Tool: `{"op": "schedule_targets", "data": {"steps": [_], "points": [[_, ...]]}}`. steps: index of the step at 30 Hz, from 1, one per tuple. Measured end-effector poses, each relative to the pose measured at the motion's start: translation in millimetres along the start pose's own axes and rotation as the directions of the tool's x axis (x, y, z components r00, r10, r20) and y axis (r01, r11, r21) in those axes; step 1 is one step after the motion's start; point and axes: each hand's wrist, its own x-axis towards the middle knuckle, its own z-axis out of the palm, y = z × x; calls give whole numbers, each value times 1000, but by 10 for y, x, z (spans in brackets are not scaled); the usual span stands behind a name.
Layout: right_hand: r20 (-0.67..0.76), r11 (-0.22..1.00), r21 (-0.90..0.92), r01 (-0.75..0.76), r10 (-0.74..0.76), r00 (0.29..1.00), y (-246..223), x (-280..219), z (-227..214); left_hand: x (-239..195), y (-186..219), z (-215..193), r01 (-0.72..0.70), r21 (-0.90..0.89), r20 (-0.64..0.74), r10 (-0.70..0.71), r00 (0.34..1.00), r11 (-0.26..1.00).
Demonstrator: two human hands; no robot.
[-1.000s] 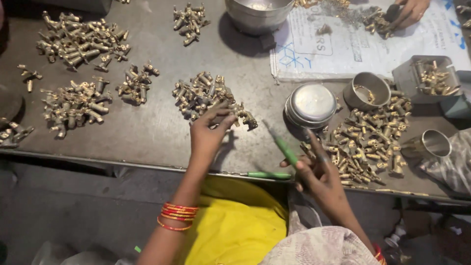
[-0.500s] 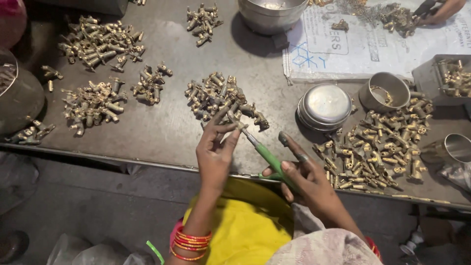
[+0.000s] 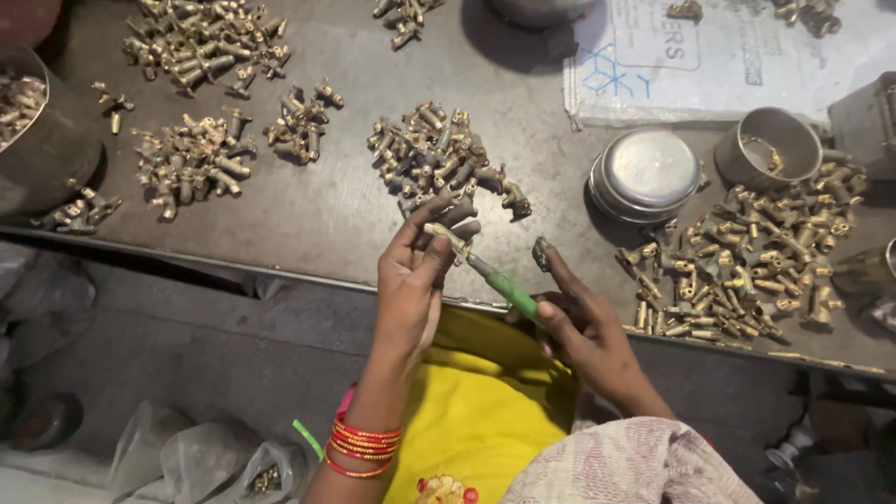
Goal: The person sits at a metal workbench covered with brass fittings, dips a green-handled applicator into a tin of dark polishing compound, and rubs the compound onto the fittings one at a time, setting treated pieces aside. They occasionally reload the applicator with compound from the tin and continue treating more fittings.
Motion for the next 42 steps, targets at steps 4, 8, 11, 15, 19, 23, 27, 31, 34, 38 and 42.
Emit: {"op": "schedule_targets", "data": {"steps": [4, 8, 11, 15, 19, 23, 27, 31, 34, 38, 42], "points": [[81, 965, 221, -139, 123, 989, 81, -25, -70, -155, 224, -82, -225, 191, -112, 249, 962, 956], [45, 978, 192, -78, 71, 996, 188, -26, -79, -433, 150, -256, -13, 828, -74, 133, 988, 561], [60, 980, 200, -20, 9, 998, 124, -21, 32, -444, 117, -220, 25, 664, -81, 39, 996, 747], [90, 955, 293, -38, 12, 996, 24, -27, 162, -409, -93, -58, 97, 316, -178, -42, 983, 944], [181, 853, 498, -160, 79, 980, 261, -31, 146, -371, -189, 59, 148, 281, -166, -104, 981, 948], [271, 743, 663, -94, -120, 955, 68, 27, 164, -315, 54, 346, 235, 68, -158, -222, 962, 970], [209, 889, 395, 233, -334, 919, -92, 216, 144, -367, -19, 363, 401, 143, -63, -396, 916, 905], [127, 906, 2, 424, -421, 898, -210, 310, 110, -455, -47, 459, 448, 181, -2, -455, 890, 875], [107, 789, -280, 547, -541, 834, -260, 361, 118, -479, -56, 523, 487, 104, 19, -491, 871, 867], [80, 600, -534, 595, -665, 743, -189, 392, 142, -466, -2, 583, 514, 61, 25, -516, 856, 856], [68, 516, -649, 560, -693, 718, 38, 389, 118, -481, 73, 594, 511, 10, 24, -511, 859, 859]]}}
